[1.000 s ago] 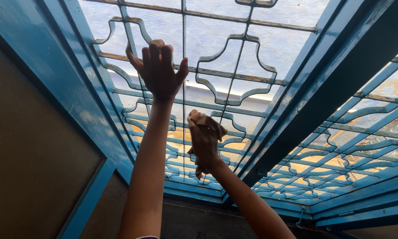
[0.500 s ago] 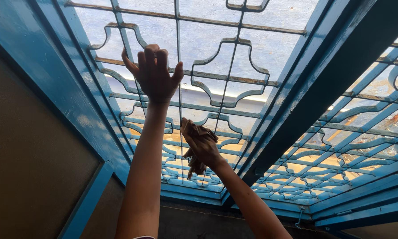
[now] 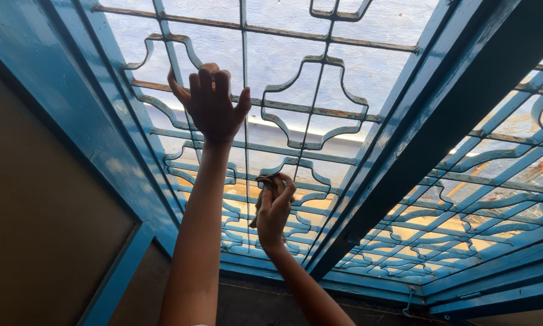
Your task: The person cleans a blue metal window frame and its glass panes using a cloth by hand, reaching upward to wipe the bars and the surface of the glass across different sections.
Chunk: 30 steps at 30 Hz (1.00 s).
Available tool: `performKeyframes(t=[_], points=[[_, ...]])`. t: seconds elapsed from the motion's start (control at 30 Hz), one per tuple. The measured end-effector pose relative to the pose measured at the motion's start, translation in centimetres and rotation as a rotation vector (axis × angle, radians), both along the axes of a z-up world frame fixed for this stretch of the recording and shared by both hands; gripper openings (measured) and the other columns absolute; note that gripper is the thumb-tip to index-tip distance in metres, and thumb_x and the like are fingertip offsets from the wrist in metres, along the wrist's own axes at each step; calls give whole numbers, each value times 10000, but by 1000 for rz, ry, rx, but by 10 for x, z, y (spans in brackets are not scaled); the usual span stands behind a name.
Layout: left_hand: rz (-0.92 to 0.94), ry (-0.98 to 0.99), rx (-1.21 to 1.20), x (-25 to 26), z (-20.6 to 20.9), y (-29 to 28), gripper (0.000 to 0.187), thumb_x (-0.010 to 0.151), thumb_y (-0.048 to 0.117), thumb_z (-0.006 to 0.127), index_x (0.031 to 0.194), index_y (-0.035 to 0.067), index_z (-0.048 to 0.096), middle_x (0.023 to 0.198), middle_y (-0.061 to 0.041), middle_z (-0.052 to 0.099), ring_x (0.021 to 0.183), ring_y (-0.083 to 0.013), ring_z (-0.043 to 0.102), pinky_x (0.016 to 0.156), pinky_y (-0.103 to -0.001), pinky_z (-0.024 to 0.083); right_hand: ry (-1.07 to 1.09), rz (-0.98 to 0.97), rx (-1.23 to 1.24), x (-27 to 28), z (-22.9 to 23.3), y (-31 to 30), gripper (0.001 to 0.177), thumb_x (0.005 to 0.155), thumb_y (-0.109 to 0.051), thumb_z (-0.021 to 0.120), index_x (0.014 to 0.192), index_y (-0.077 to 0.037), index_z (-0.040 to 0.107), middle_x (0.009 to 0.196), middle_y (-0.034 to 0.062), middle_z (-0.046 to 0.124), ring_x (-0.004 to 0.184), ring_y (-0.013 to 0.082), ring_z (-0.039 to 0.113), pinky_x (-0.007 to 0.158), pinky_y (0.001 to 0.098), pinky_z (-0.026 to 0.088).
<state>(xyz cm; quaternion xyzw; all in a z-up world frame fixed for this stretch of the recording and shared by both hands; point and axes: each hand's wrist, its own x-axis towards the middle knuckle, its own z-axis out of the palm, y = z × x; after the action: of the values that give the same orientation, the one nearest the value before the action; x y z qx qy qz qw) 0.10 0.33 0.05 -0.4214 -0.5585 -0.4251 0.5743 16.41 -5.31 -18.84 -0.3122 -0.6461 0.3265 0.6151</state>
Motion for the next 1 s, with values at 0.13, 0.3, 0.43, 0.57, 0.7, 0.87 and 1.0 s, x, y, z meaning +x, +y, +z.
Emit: performKeyframes(t=[0.13,0.3,0.43,0.57,0.7,0.87,1.0], points=[[-5,-6,-6,0,-2,1,543,1106,632,266,976,155,489,1034,-52,505,992,-226,548,1137,-732,273,279,125,-553,-7,37,-18,606,997,-74,483,1530,-101,196,1363,191,583,1274,287,603,1098,412,470],[-22,3,-2,-2,-1,2,545,1109,633,252,970,160,484,1052,-50,517,1008,-222,557,1135,-735,265,368,152,-664,-8,59,-21,622,995,-75,470,1552,-102,194,1408,178,535,1275,270,580,1111,431,461],[-11,0,-2,-4,-4,6,551,1108,644,238,968,164,470,1054,-50,507,1007,-223,549,1137,-731,264,624,242,-794,-4,56,-8,610,976,-47,492,1530,-54,240,1351,200,597,1212,237,607,1106,398,456],[-15,-14,-7,-4,-3,6,557,1097,665,231,952,176,455,1037,-42,495,985,-218,539,1135,-728,254,755,252,-805,0,53,-3,515,982,-27,507,1474,-4,359,1283,156,608,1216,220,609,1125,376,462],[-38,-6,-3,-3,-2,6,559,1106,662,230,973,172,464,1054,-48,500,998,-219,543,1133,-718,251,795,184,-812,7,60,-6,354,986,-51,526,1330,30,541,1197,146,655,1146,210,637,1067,347,506],[-22,-12,-12,-3,-3,6,554,1099,661,228,955,175,451,1051,-45,503,988,-221,541,1136,-721,255,857,211,-713,17,73,-9,326,989,-36,549,1303,51,552,1182,158,660,1120,192,653,1020,306,535],[-26,-13,-21,-3,-4,5,551,1108,653,229,958,174,455,1055,-47,508,991,-221,544,1139,-723,257,855,222,-742,29,81,-14,331,956,6,536,1286,23,541,1155,144,679,1075,197,682,991,326,558]])
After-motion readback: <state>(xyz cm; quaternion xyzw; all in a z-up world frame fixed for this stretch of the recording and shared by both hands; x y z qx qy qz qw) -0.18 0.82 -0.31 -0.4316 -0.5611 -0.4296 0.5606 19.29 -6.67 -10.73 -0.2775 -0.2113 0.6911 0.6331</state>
